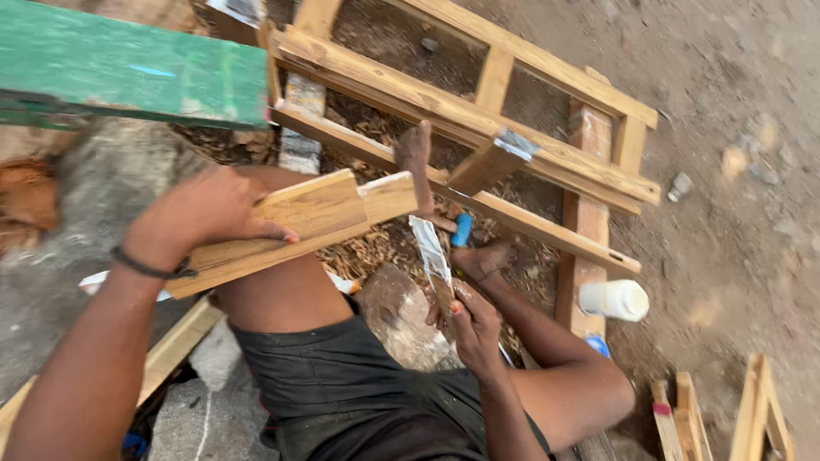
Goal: The person applies adhesive to a wooden joint piece using a small brush, spreading the glue evenly across the surface before fitting it into a wooden frame.
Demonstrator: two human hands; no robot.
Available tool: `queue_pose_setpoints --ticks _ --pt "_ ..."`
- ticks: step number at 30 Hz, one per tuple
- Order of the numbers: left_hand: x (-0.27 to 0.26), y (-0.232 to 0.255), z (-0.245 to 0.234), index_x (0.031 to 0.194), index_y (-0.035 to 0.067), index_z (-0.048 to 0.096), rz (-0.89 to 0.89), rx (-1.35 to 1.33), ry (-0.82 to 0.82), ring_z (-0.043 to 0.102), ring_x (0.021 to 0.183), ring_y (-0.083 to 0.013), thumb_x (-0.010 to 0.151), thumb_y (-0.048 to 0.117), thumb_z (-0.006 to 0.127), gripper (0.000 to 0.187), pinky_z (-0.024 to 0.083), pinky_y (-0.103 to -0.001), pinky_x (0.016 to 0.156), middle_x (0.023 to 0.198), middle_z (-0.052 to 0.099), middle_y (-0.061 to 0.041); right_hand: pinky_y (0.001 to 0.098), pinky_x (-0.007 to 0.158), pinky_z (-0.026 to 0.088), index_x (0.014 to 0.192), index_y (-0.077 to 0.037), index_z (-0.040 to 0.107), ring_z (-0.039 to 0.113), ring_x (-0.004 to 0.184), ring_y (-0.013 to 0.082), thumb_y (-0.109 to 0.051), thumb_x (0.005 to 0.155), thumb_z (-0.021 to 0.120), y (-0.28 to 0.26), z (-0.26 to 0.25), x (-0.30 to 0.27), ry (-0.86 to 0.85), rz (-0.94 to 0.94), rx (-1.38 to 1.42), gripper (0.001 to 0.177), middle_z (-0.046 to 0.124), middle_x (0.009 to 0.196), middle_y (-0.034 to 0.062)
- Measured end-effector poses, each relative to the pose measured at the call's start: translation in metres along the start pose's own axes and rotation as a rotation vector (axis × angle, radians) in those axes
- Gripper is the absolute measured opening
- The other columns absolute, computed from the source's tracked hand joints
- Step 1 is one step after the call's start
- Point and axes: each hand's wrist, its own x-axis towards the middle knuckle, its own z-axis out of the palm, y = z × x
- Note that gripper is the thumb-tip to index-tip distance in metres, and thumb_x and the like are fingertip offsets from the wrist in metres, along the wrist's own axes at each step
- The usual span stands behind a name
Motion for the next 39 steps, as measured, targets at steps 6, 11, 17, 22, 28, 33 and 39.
queue_pose_setpoints --ticks 6,11,17,22,28,33,39 --pt "0.005 -0.008 0.001 0.091 0.001 0.080 0.005 -0.006 -0.037 0.075 0.078 -0.0393 0.063 0.091 0.060 0.096 0.062 -0.048 0.079 0.079 0.075 -0.022 0.0216 0.055 0.050 0.116 0.004 0.066 0.063 0.063 0.0101 -0.027 0.109 0.046 0.035 0.032 0.063 0.106 0.068 -0.060 0.038 0.071 0.079 0.0074" --pt "0.008 -0.011 -0.001 0.101 0.006 0.081 -0.049 -0.134 0.025 0.075 0.081 -0.0406 0.068 0.086 0.061 0.089 0.061 -0.049 0.083 0.082 0.076 -0.025 0.0220 0.049 0.048 0.114 0.003 0.070 0.062 0.058 0.0089 -0.021 0.108 0.047 0.052 0.043 0.060 0.068 0.012 -0.191 0.034 0.072 0.076 0.0060" --pt "0.000 0.005 -0.010 0.106 0.012 0.080 0.014 -0.165 0.160 0.073 0.082 -0.0435 0.077 0.081 0.053 0.079 0.058 -0.055 0.080 0.088 0.076 -0.022 0.0253 0.050 0.051 0.129 0.002 0.066 0.063 0.060 0.0102 -0.013 0.103 0.055 0.013 0.063 0.056 0.135 0.010 -0.415 0.032 0.071 0.082 0.0098" --pt "-0.007 0.007 -0.009 0.090 0.007 0.081 -0.056 -0.102 0.113 0.074 0.085 -0.0407 0.081 0.082 0.051 0.081 0.060 -0.051 0.084 0.085 0.076 -0.021 0.0283 0.045 0.055 0.132 0.001 0.064 0.063 0.057 0.0106 -0.011 0.099 0.058 0.002 0.085 0.051 0.096 -0.022 -0.532 0.036 0.070 0.089 0.0078" --pt "-0.006 0.003 -0.002 0.087 0.006 0.081 -0.082 -0.088 0.101 0.075 0.082 -0.0404 0.081 0.081 0.052 0.081 0.061 -0.050 0.083 0.082 0.076 -0.022 0.0242 0.039 0.050 0.124 -0.001 0.069 0.065 0.056 0.0070 -0.013 0.099 0.060 0.013 0.058 0.038 -0.031 0.012 -0.374 0.029 0.066 0.082 0.0056" --pt "-0.007 0.002 0.002 0.086 0.006 0.081 -0.008 -0.090 0.148 0.074 0.079 -0.0418 0.081 0.081 0.052 0.081 0.061 -0.052 0.078 0.079 0.075 -0.022 0.0220 0.040 0.046 0.123 -0.003 0.071 0.057 0.050 0.0064 -0.014 0.104 0.051 0.015 0.023 0.040 -0.055 0.101 -0.280 0.030 0.067 0.069 0.0034" --pt "-0.004 0.003 -0.002 0.082 0.005 0.081 -0.062 -0.046 0.083 0.074 0.081 -0.0412 0.083 0.082 0.051 0.083 0.060 -0.051 0.082 0.080 0.075 -0.022 0.0236 0.044 0.048 0.115 -0.001 0.072 0.058 0.054 0.0061 -0.018 0.106 0.054 0.021 0.045 0.062 -0.052 0.122 -0.382 0.026 0.066 0.073 0.0050"
